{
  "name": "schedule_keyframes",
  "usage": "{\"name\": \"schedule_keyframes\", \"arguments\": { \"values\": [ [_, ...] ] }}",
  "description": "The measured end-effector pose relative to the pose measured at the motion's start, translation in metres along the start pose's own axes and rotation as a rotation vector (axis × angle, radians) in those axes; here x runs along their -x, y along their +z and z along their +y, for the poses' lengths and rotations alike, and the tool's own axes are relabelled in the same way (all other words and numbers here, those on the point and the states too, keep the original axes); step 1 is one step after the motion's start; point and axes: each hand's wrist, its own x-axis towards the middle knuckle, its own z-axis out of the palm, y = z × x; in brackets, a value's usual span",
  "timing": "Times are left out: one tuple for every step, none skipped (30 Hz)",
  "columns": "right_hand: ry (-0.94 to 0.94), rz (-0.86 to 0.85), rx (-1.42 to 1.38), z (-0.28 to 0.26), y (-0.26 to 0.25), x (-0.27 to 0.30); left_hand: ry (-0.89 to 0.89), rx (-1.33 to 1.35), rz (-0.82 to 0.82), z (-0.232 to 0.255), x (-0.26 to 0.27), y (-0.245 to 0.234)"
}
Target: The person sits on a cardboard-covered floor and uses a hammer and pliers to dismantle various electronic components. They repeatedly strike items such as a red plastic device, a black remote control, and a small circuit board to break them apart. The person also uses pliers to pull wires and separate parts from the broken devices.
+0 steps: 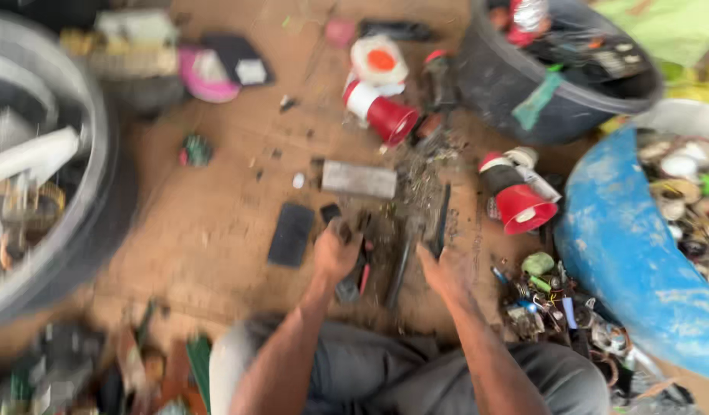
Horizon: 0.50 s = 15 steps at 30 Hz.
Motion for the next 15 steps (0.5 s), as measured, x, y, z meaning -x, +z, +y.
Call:
{"name": "schedule_keyframes", "arguments": {
  "values": [
    [-0.004, 0.075, -0.04, -0.005, -0.015, 0.01, 0.002, -0.091, -0.005, -0.002, 0.002, 0.0],
    [-0.11, 0.145, -0.489, -0.009, -0.034, 0.023, 0.043, -0.193, -0.052, 0.002, -0.005, -0.003],
    [-0.22, 0.225, -0.935, -0.012, -0.053, 0.036, 0.011, -0.202, -0.099, 0.008, -0.003, -0.007],
    [-0.289, 0.353, -0.947, -0.013, -0.071, 0.037, -0.027, -0.193, -0.11, 0.019, -0.002, -0.006],
    [-0.36, 0.479, -0.958, -0.013, -0.083, 0.041, -0.065, -0.184, -0.121, 0.029, -0.003, -0.005],
    [-0.413, 0.594, -0.972, -0.011, -0.085, 0.052, -0.112, -0.029, -0.162, 0.037, -0.001, -0.007],
    [-0.344, 0.541, -0.873, -0.012, -0.078, 0.053, -0.159, 0.126, -0.201, 0.045, -0.003, -0.007],
    [-0.272, 0.488, -0.772, -0.013, -0.065, 0.052, -0.206, 0.282, -0.243, 0.052, 0.0, -0.006],
    [-0.203, 0.433, -0.673, -0.009, -0.054, 0.056, -0.364, 0.509, -0.27, 0.058, 0.009, -0.004],
    [-0.331, 0.4, -0.562, -0.009, -0.04, 0.058, -0.495, 0.737, -0.289, 0.066, 0.006, -0.002],
    [-0.455, 0.367, -0.447, -0.012, -0.025, 0.06, -0.628, 0.964, -0.308, 0.072, 0.002, 0.001],
    [-0.336, 0.006, -0.273, -0.017, -0.007, 0.062, -0.601, 0.999, -0.3, 0.071, 0.003, 0.002],
    [-0.208, -0.348, -0.094, -0.023, 0.009, 0.062, -0.574, 1.034, -0.291, 0.066, 0.002, 0.003],
    [-0.268, -0.311, -0.241, -0.024, 0.019, 0.066, -0.545, 1.069, -0.28, 0.06, 0.002, 0.005],
    [-0.327, -0.271, -0.39, -0.027, 0.026, 0.07, -0.496, 1.048, -0.227, 0.052, 0.003, 0.006]
  ]
}}
